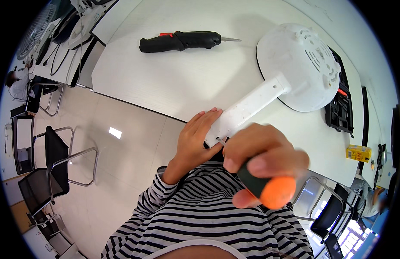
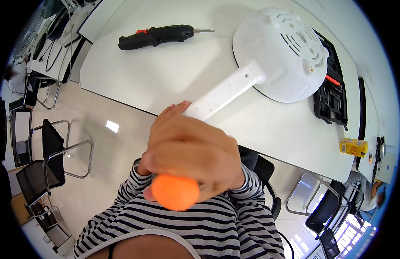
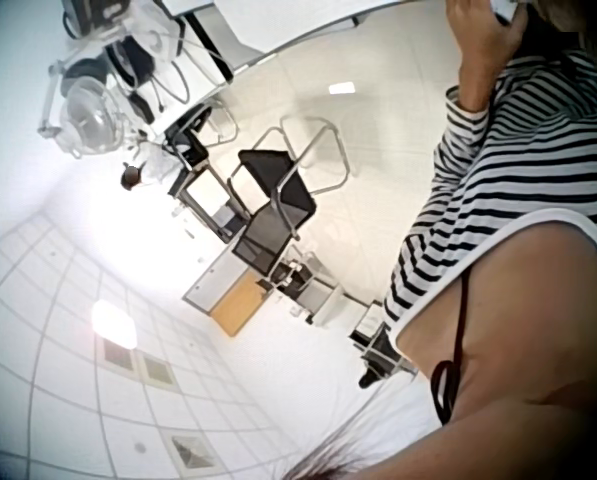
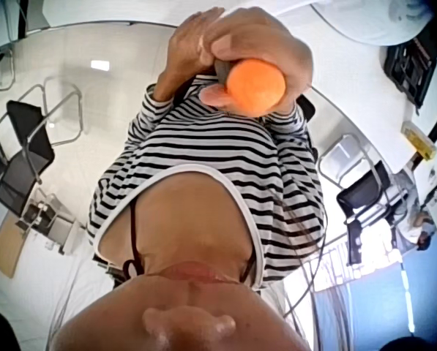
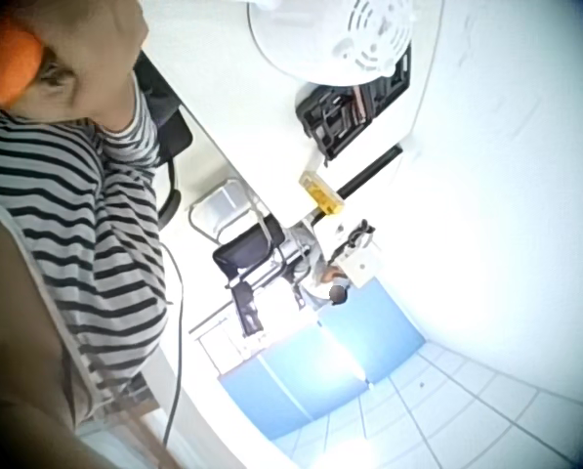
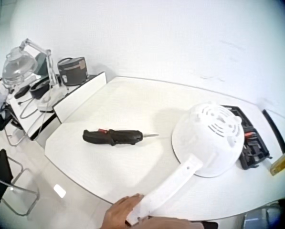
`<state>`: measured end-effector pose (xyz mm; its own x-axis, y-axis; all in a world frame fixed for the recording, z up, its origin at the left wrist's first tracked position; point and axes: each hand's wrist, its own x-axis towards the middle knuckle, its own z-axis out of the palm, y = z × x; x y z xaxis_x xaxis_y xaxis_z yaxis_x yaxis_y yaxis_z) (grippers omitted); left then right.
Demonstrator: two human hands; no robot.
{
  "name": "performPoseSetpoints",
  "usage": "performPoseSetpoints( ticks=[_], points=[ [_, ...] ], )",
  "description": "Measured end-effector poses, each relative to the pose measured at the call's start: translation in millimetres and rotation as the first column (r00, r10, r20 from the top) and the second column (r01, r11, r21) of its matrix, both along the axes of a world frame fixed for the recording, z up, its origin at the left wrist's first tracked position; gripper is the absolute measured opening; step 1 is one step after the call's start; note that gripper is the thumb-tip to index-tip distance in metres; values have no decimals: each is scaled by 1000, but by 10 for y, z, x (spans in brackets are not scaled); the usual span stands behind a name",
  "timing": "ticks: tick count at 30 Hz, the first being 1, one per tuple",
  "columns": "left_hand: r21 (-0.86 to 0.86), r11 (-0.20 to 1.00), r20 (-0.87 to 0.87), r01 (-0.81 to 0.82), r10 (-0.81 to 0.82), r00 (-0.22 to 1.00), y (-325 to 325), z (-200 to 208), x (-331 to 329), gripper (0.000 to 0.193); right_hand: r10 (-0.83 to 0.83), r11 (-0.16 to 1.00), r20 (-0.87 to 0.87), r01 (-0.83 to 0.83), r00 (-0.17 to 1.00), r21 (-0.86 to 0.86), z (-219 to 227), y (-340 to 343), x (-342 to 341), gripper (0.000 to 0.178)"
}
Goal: The person assembles a white ceiling fan by inserting and tightening screws into the fan base and neck using a screwdriver. They rotate the fan to access different screw holes and briefly open the fan cover to reveal internal wiring before closing it again.
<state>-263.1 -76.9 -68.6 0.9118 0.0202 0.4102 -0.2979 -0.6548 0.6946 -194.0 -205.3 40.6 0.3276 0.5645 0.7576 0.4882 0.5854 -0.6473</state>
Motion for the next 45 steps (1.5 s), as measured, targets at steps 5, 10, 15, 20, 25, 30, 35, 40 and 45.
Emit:
performPoseSetpoints(
  ticks=[5,10,15,20,25,30,35,40,45],
  points=[
    [31,999,1,-34,34,999,-15,-6,-9,61,-159,985,-39,161,986,56,-43,13,-149,56],
    [100,994,27,-48,46,999,-14,-13,-5,59,-7,992,-104,20,995,122,43,9,34,54],
    [-27,998,-32,-57,56,998,-55,-21,21,55,-46,958,-255,114,966,262,158,-298,136,50],
    [-57,997,-52,-55,52,997,-44,-37,11,57,-80,897,-454,263,887,355,-14,-532,71,39],
    [-33,998,-46,-54,53,998,-43,-52,18,57,-76,890,-545,303,835,341,-113,-560,-6,34],
    [-29,997,-8,-75,75,997,-49,-42,13,56,-75,928,-542,257,837,268,-188,-616,27,34],
    [113,981,92,-155,145,985,-73,-38,-93,51,-106,928,-536,276,837,248,-217,-677,66,33],
    [164,974,136,-157,136,981,-101,-23,-83,52,-147,922,-535,312,832,230,-317,-813,128,34],
    [117,984,63,-138,132,989,-86,37,-103,47,-176,889,-575,380,799,257,-414,-997,133,38]
  ],
)
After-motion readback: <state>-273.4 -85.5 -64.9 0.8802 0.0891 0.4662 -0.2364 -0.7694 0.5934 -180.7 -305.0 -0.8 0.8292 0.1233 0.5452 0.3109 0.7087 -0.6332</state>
